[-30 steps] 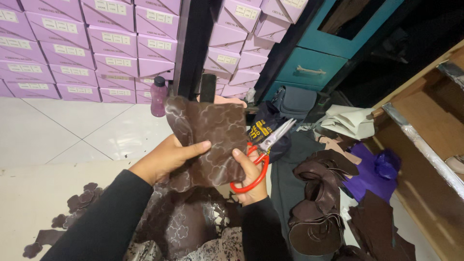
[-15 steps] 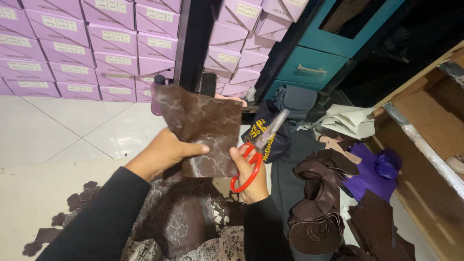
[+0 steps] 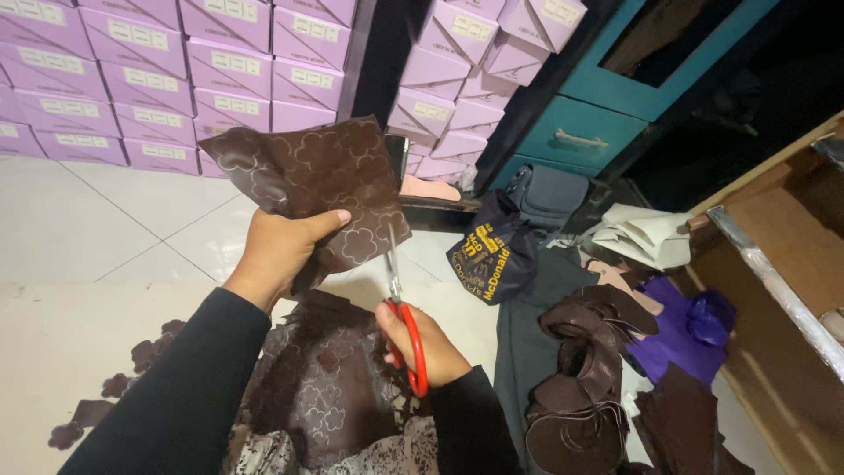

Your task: The person uses red-handled scissors to cut small, patterned shapes from a brown fabric sheet. They repeatedly cut shapes, place them on the floor, and reposition the fabric to continue cutting.

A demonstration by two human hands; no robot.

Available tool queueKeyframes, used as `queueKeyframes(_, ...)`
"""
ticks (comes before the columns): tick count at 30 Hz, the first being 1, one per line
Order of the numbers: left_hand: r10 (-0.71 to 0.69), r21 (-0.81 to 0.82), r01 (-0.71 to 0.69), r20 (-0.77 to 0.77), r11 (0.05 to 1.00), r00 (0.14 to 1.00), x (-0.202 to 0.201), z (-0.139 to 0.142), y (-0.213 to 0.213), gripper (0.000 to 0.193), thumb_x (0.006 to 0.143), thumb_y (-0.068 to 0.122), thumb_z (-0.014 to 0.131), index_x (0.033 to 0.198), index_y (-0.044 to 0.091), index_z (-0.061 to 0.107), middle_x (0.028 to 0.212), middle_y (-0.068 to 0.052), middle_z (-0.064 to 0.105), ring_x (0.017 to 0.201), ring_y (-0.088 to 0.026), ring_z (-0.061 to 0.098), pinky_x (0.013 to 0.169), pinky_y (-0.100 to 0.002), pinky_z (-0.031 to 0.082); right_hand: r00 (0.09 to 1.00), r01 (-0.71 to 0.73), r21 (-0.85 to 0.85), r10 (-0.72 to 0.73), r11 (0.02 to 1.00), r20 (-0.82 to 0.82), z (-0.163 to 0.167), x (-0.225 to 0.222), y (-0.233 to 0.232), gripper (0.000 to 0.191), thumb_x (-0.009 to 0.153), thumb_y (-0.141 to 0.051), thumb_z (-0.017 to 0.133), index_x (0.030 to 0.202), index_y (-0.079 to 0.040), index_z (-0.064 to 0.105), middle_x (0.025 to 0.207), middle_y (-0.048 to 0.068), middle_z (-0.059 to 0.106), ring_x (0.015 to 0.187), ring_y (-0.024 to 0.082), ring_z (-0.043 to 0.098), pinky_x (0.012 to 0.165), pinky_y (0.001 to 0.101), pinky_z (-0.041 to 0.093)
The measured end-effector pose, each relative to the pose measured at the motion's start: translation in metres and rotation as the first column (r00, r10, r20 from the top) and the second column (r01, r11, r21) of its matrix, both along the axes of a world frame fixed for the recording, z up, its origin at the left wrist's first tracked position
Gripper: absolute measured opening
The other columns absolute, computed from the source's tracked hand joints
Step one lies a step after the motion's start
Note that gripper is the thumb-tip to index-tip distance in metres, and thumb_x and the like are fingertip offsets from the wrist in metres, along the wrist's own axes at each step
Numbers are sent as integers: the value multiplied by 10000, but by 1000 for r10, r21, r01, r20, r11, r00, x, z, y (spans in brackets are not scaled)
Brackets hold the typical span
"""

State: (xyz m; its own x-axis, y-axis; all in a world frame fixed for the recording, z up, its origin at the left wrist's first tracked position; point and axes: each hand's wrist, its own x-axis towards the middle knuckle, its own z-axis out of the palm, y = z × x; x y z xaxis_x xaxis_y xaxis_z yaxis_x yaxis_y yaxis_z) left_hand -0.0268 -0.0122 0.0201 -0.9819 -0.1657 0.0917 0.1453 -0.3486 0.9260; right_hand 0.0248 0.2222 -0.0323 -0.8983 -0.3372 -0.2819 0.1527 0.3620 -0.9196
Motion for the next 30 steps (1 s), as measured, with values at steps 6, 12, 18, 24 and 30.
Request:
queueKeyframes(6, -45, -41, 46, 20, 998, 999, 1, -1, -8, 328, 785, 64, 810, 1087, -35, 726, 993, -89, 768, 829, -159, 724, 721, -304, 591, 988, -55, -49, 47, 997, -148, -1, 2, -4, 475, 1026, -540, 480, 891, -88, 528, 710, -11, 496, 601, 96, 525, 565, 264, 470)
queueKeyframes(12, -77, -17, 78, 57, 997, 995, 2, 1, -10, 344, 772, 72, 803, 1095, -13, 718, 978, -85, 765, 815, -162, 724, 704, -315, 595, 984, -31, 13, 33, 999, -177, 3, 5, -3, 479, 1021, -539, 485, 866, -88, 525, 653, -4, 511, 566, 99, 523, 527, 261, 436)
queueKeyframes(18, -51, -29, 52, 22, 998, 998, 0, 0, -8, 348, 775, 76, 822, 1089, -39, 725, 996, -89, 772, 835, -157, 728, 729, -300, 595, 980, -68, 35, 73, 997, -184, 8, 5, -1, 448, 1020, -513, 503, 906, -81, 542, 670, -5, 503, 578, 97, 516, 528, 269, 433)
queueKeyframes(24, -77, -3, 77, 63, 997, 995, 1, 1, -7, 361, 762, 85, 820, 1089, -34, 723, 983, -104, 769, 806, -171, 729, 683, -318, 599, 972, -71, 62, 83, 996, -220, 12, 7, -2, 459, 1027, -512, 484, 926, -71, 559, 686, -10, 518, 606, 95, 537, 560, 262, 455)
queueKeyframes(30, -60, -34, 63, 85, 997, 995, 5, 7, -8, 353, 764, 94, 829, 1076, -40, 732, 963, -95, 775, 793, -163, 733, 680, -306, 600, 978, -57, 34, 63, 998, -199, 11, 7, -5, 449, 1017, -517, 480, 921, -85, 554, 684, -6, 517, 597, 100, 541, 555, 262, 459)
